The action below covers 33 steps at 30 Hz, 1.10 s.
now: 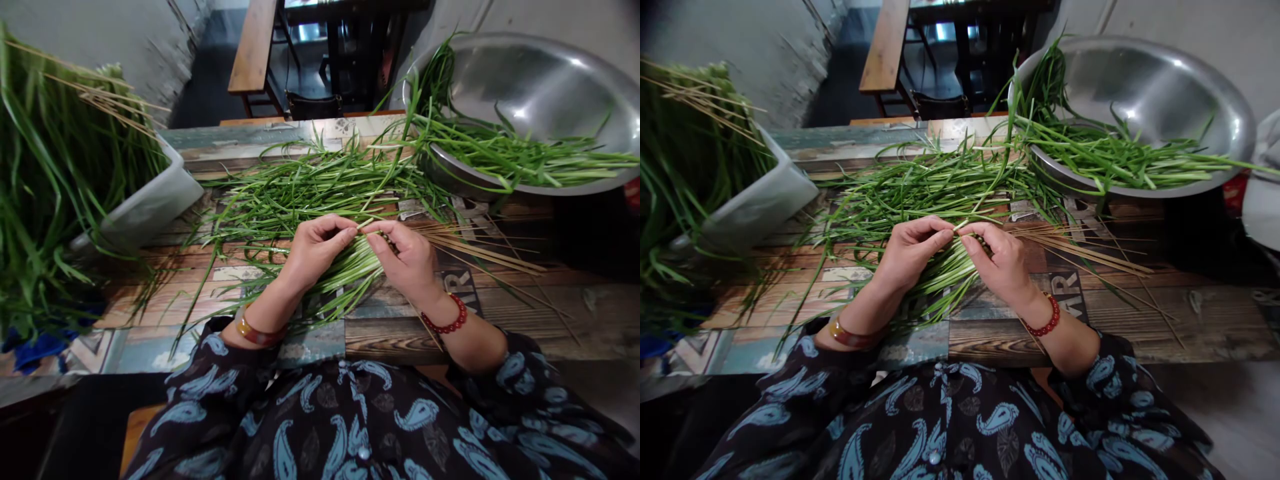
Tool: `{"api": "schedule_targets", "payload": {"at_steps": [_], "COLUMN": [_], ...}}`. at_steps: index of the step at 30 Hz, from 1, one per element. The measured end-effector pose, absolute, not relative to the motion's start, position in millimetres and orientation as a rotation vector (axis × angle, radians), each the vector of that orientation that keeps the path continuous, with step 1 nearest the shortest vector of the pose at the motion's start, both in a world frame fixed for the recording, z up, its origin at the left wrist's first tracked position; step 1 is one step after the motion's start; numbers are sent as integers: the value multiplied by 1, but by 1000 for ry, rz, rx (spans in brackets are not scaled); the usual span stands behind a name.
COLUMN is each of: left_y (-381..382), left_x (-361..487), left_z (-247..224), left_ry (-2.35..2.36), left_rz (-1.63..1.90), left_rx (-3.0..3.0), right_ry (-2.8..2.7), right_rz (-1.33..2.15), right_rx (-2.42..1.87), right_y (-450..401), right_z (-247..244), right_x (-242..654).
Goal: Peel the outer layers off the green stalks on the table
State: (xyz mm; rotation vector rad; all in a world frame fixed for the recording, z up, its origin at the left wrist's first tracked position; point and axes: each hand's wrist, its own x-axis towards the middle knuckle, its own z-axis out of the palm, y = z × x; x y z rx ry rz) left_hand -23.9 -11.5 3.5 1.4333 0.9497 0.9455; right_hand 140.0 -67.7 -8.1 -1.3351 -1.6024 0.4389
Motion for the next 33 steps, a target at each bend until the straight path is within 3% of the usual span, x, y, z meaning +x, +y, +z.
{"api": "schedule_targets", "payload": {"at_steps": [33], "left_y": [-10], "left_x": [-28], "left_z": [10], "left_ry": [926], "left_rz": [995], "left_rx": [1855], "right_ry": [-1576], "right_rz": [454], "right_rx": [-1324], "right_y": [-66], "right_z": [-11], "right_x": [140]}}
